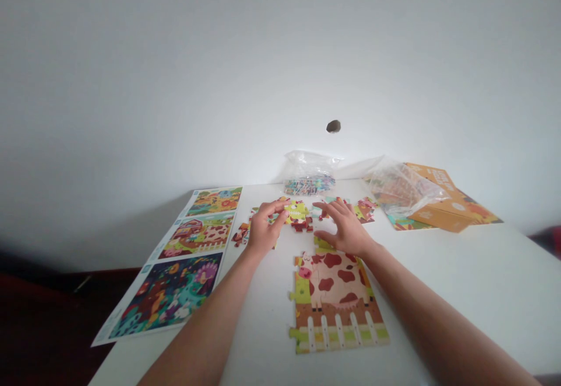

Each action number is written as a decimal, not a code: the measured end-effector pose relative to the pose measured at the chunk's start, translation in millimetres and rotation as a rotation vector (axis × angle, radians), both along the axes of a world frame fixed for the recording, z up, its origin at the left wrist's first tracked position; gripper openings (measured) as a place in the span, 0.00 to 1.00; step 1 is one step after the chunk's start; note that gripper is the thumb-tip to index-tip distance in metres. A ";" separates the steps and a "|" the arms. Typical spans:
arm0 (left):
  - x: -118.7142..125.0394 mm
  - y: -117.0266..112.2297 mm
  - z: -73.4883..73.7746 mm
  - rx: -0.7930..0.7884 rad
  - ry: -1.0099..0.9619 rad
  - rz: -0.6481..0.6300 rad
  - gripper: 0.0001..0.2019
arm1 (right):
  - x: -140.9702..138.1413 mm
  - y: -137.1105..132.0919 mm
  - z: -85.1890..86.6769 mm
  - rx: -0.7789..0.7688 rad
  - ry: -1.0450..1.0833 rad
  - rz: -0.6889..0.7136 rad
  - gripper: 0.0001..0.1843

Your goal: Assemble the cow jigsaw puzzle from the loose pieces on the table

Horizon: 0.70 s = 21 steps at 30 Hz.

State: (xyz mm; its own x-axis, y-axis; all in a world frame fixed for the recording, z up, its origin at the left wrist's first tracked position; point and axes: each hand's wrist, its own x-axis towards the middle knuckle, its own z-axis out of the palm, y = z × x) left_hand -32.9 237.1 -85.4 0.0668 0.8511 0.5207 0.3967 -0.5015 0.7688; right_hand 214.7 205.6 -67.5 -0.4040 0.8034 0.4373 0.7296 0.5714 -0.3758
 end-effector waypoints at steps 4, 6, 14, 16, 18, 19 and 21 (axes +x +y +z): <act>4.2 -6.4 4.9 0.015 0.034 -0.077 0.11 | -5.1 -3.9 3.4 0.066 0.027 0.054 0.32; 5.8 -9.2 7.3 0.016 0.024 -0.122 0.11 | -5.8 -4.3 3.2 0.079 0.039 0.071 0.28; 6.1 -12.4 13.0 0.009 0.018 -0.184 0.12 | -5.4 -3.6 2.9 0.103 0.045 0.087 0.23; 6.1 -11.9 13.8 0.026 0.033 -0.153 0.13 | -6.1 -4.8 3.5 0.104 0.040 0.100 0.23; 6.7 -11.2 13.7 0.027 0.045 -0.122 0.12 | -6.7 -5.9 4.0 0.103 0.034 0.108 0.23; 7.2 -10.7 13.3 0.023 0.050 -0.116 0.12 | -6.9 -6.2 4.1 0.103 0.031 0.110 0.23; 8.1 -9.8 12.2 0.020 0.051 -0.119 0.11 | -7.2 -6.7 4.3 0.106 0.027 0.114 0.24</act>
State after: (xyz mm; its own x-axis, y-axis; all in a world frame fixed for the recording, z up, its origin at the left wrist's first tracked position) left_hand -24.8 227.3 -73.2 0.1935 0.8251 0.5309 0.3723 -0.5624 0.7383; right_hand 207.6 198.9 -63.2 -0.4769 0.7017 0.5294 0.6480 0.6876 -0.3276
